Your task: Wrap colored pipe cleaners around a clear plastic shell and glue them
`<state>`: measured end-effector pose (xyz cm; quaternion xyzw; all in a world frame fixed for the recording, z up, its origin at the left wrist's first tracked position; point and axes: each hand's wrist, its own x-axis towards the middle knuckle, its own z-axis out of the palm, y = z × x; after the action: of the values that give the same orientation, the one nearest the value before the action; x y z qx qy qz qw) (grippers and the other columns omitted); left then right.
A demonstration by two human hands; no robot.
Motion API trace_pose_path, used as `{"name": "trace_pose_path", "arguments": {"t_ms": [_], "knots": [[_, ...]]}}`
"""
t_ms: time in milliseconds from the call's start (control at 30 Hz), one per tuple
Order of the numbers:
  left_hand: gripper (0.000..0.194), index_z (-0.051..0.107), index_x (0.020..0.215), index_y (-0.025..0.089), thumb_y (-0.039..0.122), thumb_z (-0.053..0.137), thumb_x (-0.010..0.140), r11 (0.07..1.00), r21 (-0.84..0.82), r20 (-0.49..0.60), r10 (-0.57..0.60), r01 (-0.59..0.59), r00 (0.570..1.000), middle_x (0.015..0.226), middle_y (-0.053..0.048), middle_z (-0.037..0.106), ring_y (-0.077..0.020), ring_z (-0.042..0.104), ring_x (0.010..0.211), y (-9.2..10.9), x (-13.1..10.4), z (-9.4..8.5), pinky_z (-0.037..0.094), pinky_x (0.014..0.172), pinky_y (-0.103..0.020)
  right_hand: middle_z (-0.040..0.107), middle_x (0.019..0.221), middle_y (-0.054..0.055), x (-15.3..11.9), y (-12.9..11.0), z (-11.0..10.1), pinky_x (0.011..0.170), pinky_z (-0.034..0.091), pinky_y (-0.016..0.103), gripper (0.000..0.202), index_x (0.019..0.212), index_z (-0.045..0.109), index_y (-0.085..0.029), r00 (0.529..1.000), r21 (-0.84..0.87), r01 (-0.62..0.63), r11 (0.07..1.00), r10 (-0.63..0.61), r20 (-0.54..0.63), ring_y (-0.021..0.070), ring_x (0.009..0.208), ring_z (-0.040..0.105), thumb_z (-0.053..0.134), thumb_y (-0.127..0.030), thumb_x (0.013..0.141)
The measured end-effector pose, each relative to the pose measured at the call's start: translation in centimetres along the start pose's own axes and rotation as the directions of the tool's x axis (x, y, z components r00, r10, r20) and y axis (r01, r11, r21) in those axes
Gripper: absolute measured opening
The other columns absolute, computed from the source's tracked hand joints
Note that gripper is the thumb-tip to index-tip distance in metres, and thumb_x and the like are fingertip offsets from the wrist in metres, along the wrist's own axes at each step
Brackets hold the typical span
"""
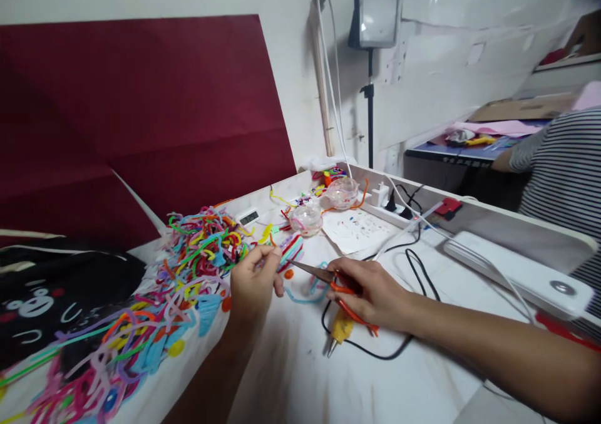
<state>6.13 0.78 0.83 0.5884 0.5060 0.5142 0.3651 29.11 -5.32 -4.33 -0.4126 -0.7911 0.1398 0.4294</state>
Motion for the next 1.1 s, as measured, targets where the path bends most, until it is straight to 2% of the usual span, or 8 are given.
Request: {"name": "trace_pose_path", "arguments": {"t_ms": [100, 300, 433, 600, 900, 1100], "knots": [[0.027, 0.070, 0.074, 0.023, 0.047, 0.079, 0.083, 1.000, 0.017, 0.030, -0.002, 0.002, 1.000, 0.037, 0.008, 0.051, -0.0133, 0.051, 0.034, -0.4, -0.4, 0.2, 0.043, 0.045, -0.024, 0.073, 0.075, 0.000, -0.6, 0.0, -0.7, 0.055, 0.042, 0.028, 0.016, 0.109, 0.067, -0.023, 1.000, -0.048, 0.013, 0.999, -0.012, 0.006, 0.0152, 0.056, 0.058, 0.068, -0.038, 0.104], [0.028, 0.067, 0.074, 0.025, 0.048, 0.074, 0.086, 0.999, 0.036, 0.050, -0.028, 0.026, 0.998, 0.038, 0.007, 0.051, -0.0136, 0.050, 0.036, -0.1, -1.2, 0.5, 0.042, 0.047, -0.025, 0.077, 0.081, 0.003, -1.5, 0.3, -0.6, 0.057, 0.046, 0.030, 0.020, 0.112, 0.068, -0.024, 0.999, -0.155, -0.022, 0.988, 0.016, -0.039, 0.0200, 0.060, 0.070, 0.065, -0.044, 0.106], [0.031, 0.064, 0.071, 0.025, 0.052, 0.073, 0.083, 0.999, 0.031, 0.064, -0.039, 0.038, 0.997, 0.037, 0.007, 0.049, -0.0140, 0.049, 0.035, 0.2, -1.5, 0.9, 0.039, 0.047, -0.026, 0.081, 0.083, 0.004, -1.6, 0.8, -0.4, 0.057, 0.046, 0.032, 0.021, 0.113, 0.069, -0.026, 0.997, -0.233, -0.048, 0.971, 0.031, -0.077, 0.0218, 0.059, 0.071, 0.066, -0.045, 0.105], [0.031, 0.064, 0.069, 0.026, 0.053, 0.074, 0.079, 0.998, 0.029, 0.075, -0.058, 0.056, 0.995, 0.037, 0.007, 0.048, -0.0149, 0.050, 0.034, 0.4, -1.6, 1.3, 0.037, 0.046, -0.027, 0.085, 0.092, 0.008, -1.4, 1.0, -1.0, 0.059, 0.054, 0.036, 0.022, 0.118, 0.069, -0.025, 0.997, -0.321, -0.023, 0.947, -0.001, -0.075, 0.0265, 0.066, 0.079, 0.066, -0.043, 0.105], [0.029, 0.064, 0.068, 0.025, 0.052, 0.071, 0.078, 0.998, 0.011, 0.134, -0.063, 0.062, 0.989, 0.036, 0.005, 0.051, -0.0143, 0.050, 0.033, 0.7, -1.9, 1.5, 0.039, 0.046, -0.026, 0.083, 0.089, 0.010, -1.4, 0.8, -0.9, 0.056, 0.056, 0.038, 0.023, 0.118, 0.069, -0.022, 0.995, -0.364, 0.036, 0.931, -0.069, -0.078, 0.0287, 0.066, 0.080, 0.063, -0.042, 0.108], [0.030, 0.064, 0.067, 0.026, 0.052, 0.072, 0.078, 0.998, -0.013, 0.170, -0.057, 0.060, 0.984, 0.037, 0.005, 0.052, -0.0142, 0.050, 0.032, 0.7, -2.0, 1.7, 0.038, 0.044, -0.025, 0.084, 0.091, 0.009, -1.3, 0.6, -1.0, 0.058, 0.060, 0.036, 0.022, 0.119, 0.068, -0.023, 0.995, -0.369, 0.050, 0.928, -0.080, -0.065, 0.0261, 0.068, 0.080, 0.062, -0.041, 0.108]]}}
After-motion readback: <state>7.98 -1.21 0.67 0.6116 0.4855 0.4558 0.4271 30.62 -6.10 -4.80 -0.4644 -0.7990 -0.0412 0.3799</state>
